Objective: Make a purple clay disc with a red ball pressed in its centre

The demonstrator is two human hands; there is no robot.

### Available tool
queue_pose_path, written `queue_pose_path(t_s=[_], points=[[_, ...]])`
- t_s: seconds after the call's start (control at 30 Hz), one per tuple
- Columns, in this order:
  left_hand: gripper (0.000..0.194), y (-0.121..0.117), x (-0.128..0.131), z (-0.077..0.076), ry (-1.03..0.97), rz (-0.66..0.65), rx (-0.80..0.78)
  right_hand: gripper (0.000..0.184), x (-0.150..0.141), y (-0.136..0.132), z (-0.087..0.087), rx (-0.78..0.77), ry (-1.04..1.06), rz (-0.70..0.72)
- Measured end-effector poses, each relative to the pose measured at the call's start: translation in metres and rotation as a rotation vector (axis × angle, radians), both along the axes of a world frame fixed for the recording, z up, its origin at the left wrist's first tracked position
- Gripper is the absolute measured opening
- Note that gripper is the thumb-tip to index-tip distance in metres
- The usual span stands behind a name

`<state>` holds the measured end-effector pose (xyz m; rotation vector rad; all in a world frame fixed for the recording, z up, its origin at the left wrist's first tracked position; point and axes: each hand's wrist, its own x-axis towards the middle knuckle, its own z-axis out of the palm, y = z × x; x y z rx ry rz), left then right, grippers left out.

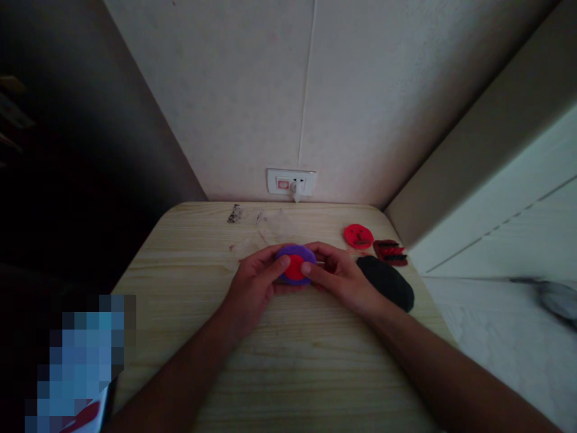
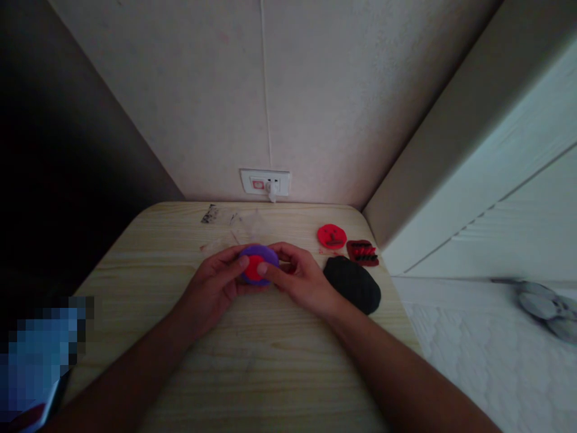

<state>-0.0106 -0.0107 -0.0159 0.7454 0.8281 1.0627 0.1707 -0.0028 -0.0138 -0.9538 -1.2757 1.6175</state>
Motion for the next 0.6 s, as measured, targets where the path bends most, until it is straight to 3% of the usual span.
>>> queue_pose_path(t_s=[0.43,0.53,0.6], points=[[0.029,-0.0011,0.003,0.0011,-0.01,0.029,-0.031,0.05,-0.0033,-0.003,-0.0032,0.091,-0.064,-0.046],[0.027,-0.0008,0.0036,0.0014,-0.033,0.045,-0.045,0.056,0.0,-0.0013,-0.0022,0.035,-0.034,-0.089],[0.022,0.0002,0.0036,0.0028,-0.055,0.087,-0.072,0.051,0.0043,0.0021,-0.0006,-0.045,0.054,-0.158]])
